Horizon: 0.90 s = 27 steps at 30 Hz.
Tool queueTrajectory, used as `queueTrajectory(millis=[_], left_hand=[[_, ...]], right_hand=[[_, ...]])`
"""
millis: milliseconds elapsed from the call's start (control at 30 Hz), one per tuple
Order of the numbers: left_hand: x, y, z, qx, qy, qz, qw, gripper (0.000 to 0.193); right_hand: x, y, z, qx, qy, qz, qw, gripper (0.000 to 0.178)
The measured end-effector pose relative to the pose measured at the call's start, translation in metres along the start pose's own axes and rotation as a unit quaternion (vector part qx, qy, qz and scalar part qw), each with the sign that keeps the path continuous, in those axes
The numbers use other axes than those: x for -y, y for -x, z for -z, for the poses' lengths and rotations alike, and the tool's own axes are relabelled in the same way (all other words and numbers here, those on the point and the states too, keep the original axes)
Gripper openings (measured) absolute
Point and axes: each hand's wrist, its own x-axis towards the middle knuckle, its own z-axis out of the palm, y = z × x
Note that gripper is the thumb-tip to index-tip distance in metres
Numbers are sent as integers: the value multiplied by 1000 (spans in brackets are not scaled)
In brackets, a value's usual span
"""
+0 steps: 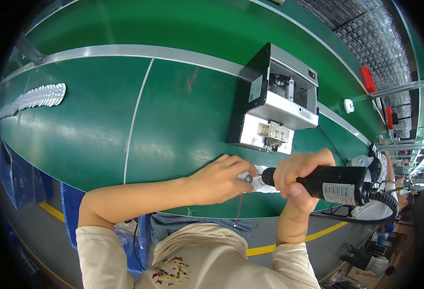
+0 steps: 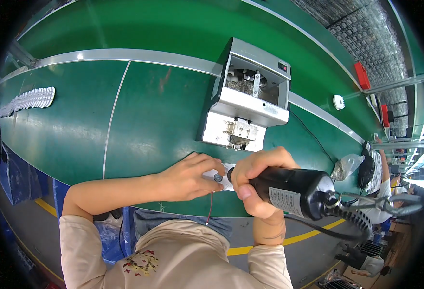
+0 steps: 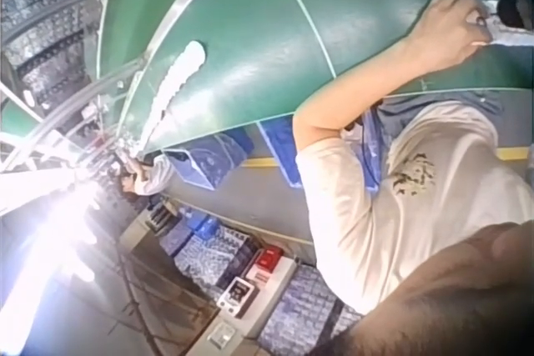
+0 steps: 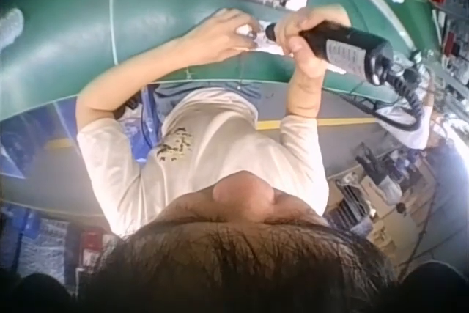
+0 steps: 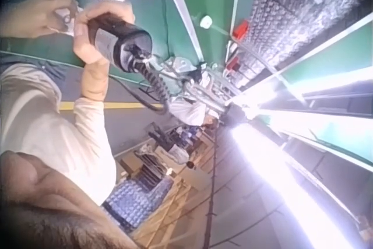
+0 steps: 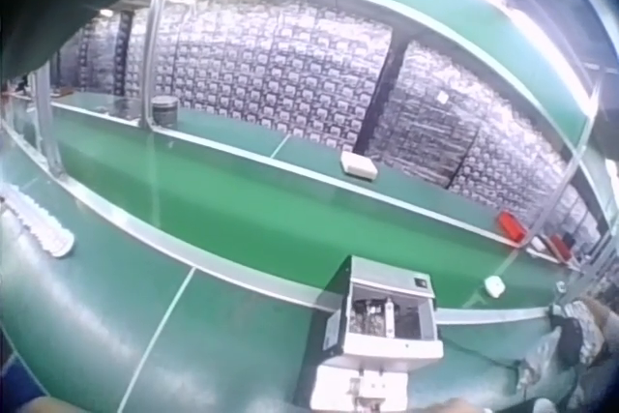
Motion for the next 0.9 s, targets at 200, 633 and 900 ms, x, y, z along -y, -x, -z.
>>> queueTrajectory(millis=[200,633,900], left_hand=[[0,1,-1,7,8,8,1000,22],[-1,1,-1,20,10,6,1000,19],[-1,-1,1,24,12,6,1000,19]], right_hand=[[-3,-7,6,68,-3,3,998,30],[22,-45,-1,-88,30,148,985,41],[15,-51,-5,-135,32,132,981,39]])
